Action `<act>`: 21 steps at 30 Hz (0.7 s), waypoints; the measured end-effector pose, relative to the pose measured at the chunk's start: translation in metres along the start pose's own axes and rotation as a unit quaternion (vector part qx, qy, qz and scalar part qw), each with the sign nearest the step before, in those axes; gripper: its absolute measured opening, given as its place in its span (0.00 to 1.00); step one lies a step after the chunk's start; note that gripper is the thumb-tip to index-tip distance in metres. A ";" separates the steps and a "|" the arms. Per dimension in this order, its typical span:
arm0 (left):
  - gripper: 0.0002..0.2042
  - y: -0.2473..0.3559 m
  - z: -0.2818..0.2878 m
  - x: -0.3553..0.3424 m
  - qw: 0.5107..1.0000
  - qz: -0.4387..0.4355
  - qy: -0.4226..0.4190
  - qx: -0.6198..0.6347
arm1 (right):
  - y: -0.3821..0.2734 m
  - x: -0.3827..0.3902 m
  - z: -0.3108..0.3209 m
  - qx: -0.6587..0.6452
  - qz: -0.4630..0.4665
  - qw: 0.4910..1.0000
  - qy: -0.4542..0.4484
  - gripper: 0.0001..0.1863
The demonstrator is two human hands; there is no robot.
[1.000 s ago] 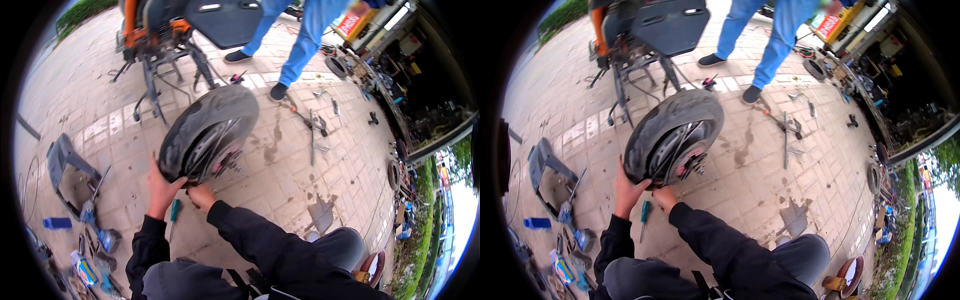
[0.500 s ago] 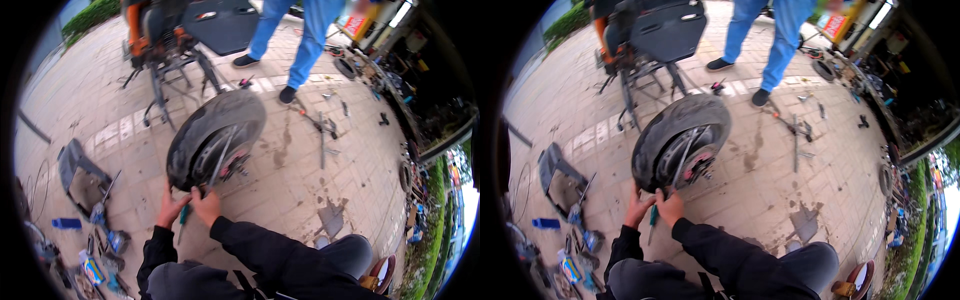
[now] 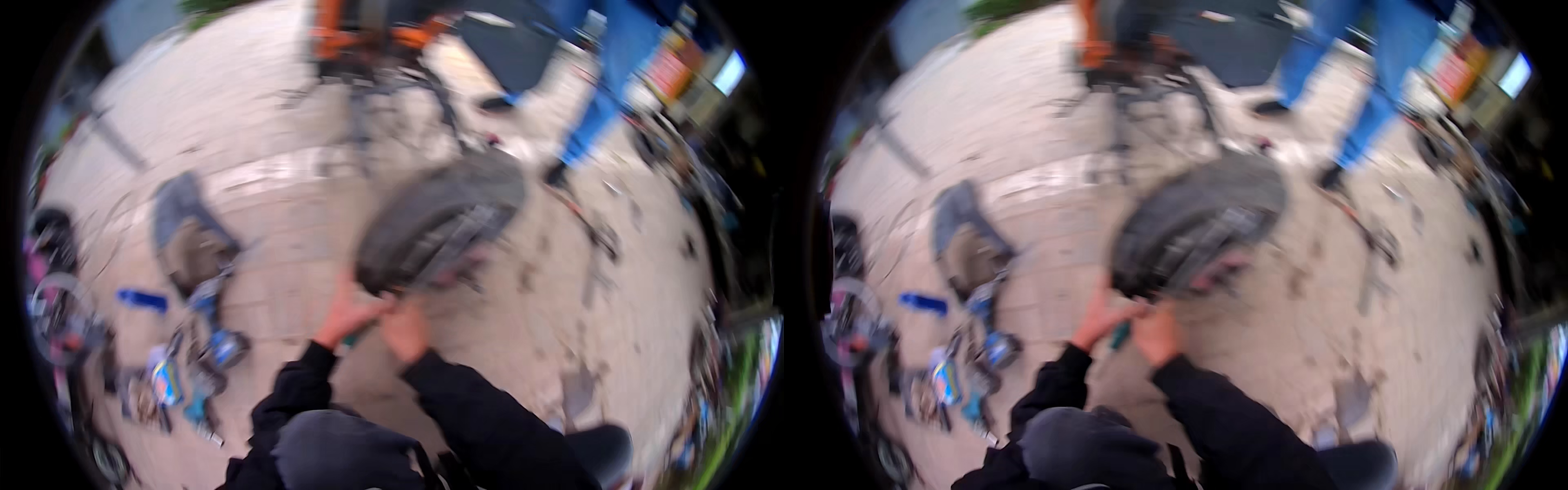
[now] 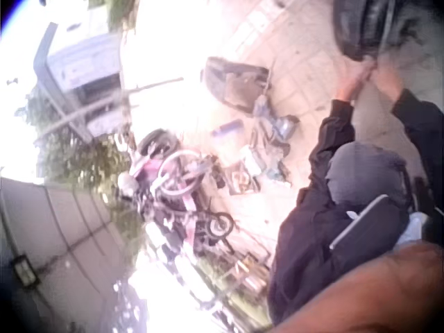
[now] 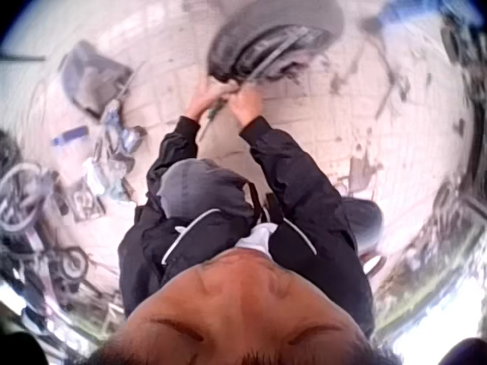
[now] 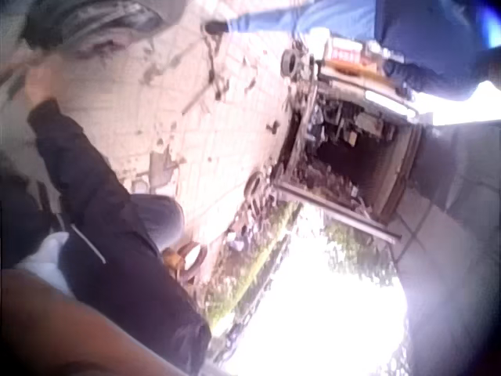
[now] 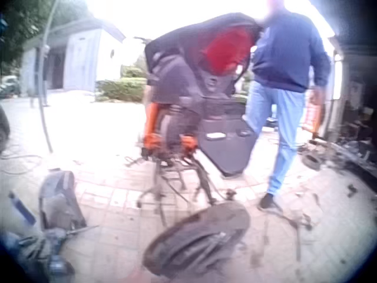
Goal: The person uses a tire changing tool to pry the tire bead off the rim of a scooter wheel. They then switch to a tire lever to continue separating the tire from the rim, working around the circumference of the wheel.
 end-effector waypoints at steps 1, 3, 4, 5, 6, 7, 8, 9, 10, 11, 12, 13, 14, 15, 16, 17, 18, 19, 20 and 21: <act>0.44 0.020 -0.009 0.000 1.000 0.003 -0.016 -0.026 | 0.024 -0.002 -0.008 0.141 0.067 0.987 0.031 0.22; 0.57 0.003 -0.007 -0.001 0.996 -0.016 0.003 -0.088 | 0.000 -0.006 0.002 0.047 0.208 0.975 -0.058 0.20; 0.57 -0.014 -0.008 0.003 0.991 -0.046 0.015 -0.126 | -0.008 -0.006 0.013 0.035 0.201 0.975 -0.090 0.19; 0.56 -0.018 -0.009 0.004 0.986 -0.066 0.022 -0.153 | -0.007 -0.013 0.021 0.030 0.053 0.990 -0.127 0.16; 0.56 -0.020 -0.007 0.005 0.981 -0.088 0.023 -0.172 | -0.036 -0.007 0.033 0.073 0.108 0.982 -0.136 0.17; 0.55 -0.022 -0.010 0.002 0.983 -0.090 0.025 -0.159 | -0.035 -0.008 0.038 0.099 0.049 0.981 -0.160 0.18; 0.55 -0.023 -0.017 -0.003 0.985 -0.093 0.020 -0.143 | -0.025 -0.017 0.035 0.113 0.071 0.975 -0.176 0.18; 0.54 -0.021 -0.023 -0.009 0.988 -0.093 0.011 -0.124 | -0.003 -0.026 0.030 0.123 0.090 0.969 -0.192 0.18; 0.54 -0.016 -0.016 -0.004 0.990 -0.087 0.013 -0.114 | 0.005 -0.029 0.021 0.129 0.116 0.960 -0.218 0.18; 0.54 -0.011 -0.015 0.000 0.993 -0.075 0.013 -0.094 | -0.003 -0.027 0.022 0.098 0.134 0.959 -0.228 0.17; 0.53 -0.008 -0.014 0.003 0.995 -0.063 0.010 -0.074 | -0.012 -0.024 0.023 0.067 0.152 0.958 -0.236 0.17; 0.57 -0.013 -0.011 0.006 0.994 -0.061 0.007 -0.093 | -0.015 -0.020 0.027 0.065 0.150 0.957 -0.240 0.17; 0.58 -0.016 -0.005 0.011 0.991 -0.066 0.003 -0.117 | -0.024 -0.016 0.027 0.060 0.152 0.955 -0.247 0.17; 0.59 -0.020 -0.004 0.014 0.988 -0.071 -0.006 -0.136 | -0.016 -0.022 0.023 0.061 0.132 0.957 -0.250 0.18; 0.60 -0.023 -0.002 0.014 0.985 -0.077 -0.016 -0.155 | -0.009 -0.027 0.025 0.019 0.105 0.961 -0.254 0.19; 0.61 -0.019 0.000 0.010 0.984 -0.097 -0.041 -0.147 | -0.017 -0.029 0.032 -0.023 0.077 0.963 -0.257 0.19; 0.62 -0.012 -0.003 0.004 0.982 -0.116 -0.072 -0.133 | -0.019 -0.030 0.042 -0.062 0.042 0.963 -0.257 0.20; 0.63 -0.006 -0.009 0.000 0.978 -0.135 -0.104 -0.119 | -0.028 -0.038 0.045 -0.100 0.085 0.964 -0.232 0.22; 0.62 -0.042 0.003 0.001 0.958 -0.130 -0.079 -0.242 | -0.035 -0.037 0.043 -0.136 0.121 0.960 -0.214 0.23; 0.62 -0.025 -0.008 -0.007 0.970 -0.114 -0.092 -0.194 | -0.022 -0.046 0.050 -0.086 0.107 0.968 -0.209 0.22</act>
Point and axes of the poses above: each hand's wrist, its own x-axis away from the middle knuckle, its own z-axis out of the back of the hand, y = z × x, the point moved 8 cm from there along -x, towards the middle knuckle, and after that the axes turned 4 degrees about -z, right-handed, at the moved point
